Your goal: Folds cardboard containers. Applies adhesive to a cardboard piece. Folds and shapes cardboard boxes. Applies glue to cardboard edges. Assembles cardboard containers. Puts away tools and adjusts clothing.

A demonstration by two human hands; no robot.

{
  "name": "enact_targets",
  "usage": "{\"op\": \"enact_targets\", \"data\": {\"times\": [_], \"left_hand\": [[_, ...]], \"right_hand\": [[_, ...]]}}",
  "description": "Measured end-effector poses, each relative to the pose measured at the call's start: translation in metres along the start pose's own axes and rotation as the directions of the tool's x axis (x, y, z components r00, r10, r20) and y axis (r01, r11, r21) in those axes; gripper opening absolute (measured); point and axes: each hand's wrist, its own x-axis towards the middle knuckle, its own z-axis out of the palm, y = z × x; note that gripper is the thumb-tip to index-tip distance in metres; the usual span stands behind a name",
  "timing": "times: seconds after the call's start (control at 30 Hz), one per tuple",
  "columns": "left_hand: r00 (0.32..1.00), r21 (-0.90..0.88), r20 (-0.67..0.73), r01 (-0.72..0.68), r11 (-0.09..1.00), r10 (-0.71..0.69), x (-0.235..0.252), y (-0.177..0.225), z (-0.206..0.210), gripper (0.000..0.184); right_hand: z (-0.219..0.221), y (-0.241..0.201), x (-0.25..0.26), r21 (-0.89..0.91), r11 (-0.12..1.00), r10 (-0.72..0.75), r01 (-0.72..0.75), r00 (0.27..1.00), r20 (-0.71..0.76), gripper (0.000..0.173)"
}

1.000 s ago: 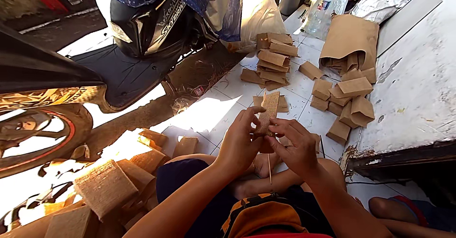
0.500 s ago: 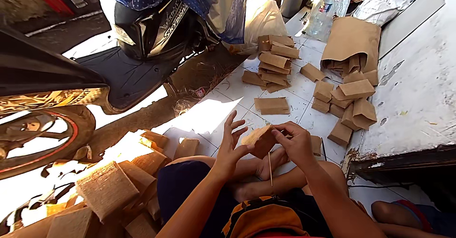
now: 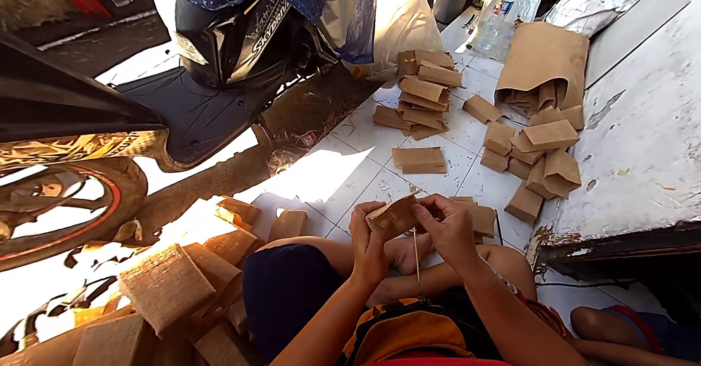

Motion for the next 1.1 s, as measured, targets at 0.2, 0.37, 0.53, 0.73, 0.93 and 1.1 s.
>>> {"op": "enact_targets", "data": {"times": [0.2, 0.37, 0.53, 0.73, 0.93, 1.1], "left_hand": [[0.998, -0.043, 0.064, -0.026, 0.999, 0.029, 0.009, 0.005, -0.008, 0.028], [0.974, -0.060, 0.081, 0.216, 0.975, -0.211, 0.019, 0.027, -0.016, 0.034], [0.938, -0.160, 0.047, 0.348, 0.924, -0.345, 0.023, 0.044, -0.020, 0.041], [0.980, -0.176, 0.038, 0.200, 0.964, -0.196, 0.018, 0.040, -0.013, 0.030], [0.989, 0.025, 0.106, -0.106, 0.994, 0.103, 0.008, 0.020, -0.008, 0.032], [0.978, 0.178, 0.147, -0.172, 0.969, 0.147, 0.010, 0.013, -0.010, 0.040]], "right_hand": [[-0.007, -0.005, 0.003, 0.014, 0.999, -0.031, 0.029, 0.994, 0.109, 0.015], [-0.013, 0.001, 0.004, 0.121, 0.992, -0.062, 0.047, 0.991, 0.121, 0.021], [-0.023, 0.012, 0.001, -0.001, 0.821, -0.567, 0.570, 0.817, 0.100, 0.022], [-0.015, 0.010, -0.007, 0.058, 0.875, -0.484, 0.481, 0.874, 0.046, 0.017], [-0.010, -0.004, -0.003, 0.053, 0.987, -0.145, 0.150, 0.985, -0.089, 0.014], [-0.002, 0.006, -0.002, -0.010, 0.983, -0.181, 0.181, 0.974, -0.138, 0.011]]}}
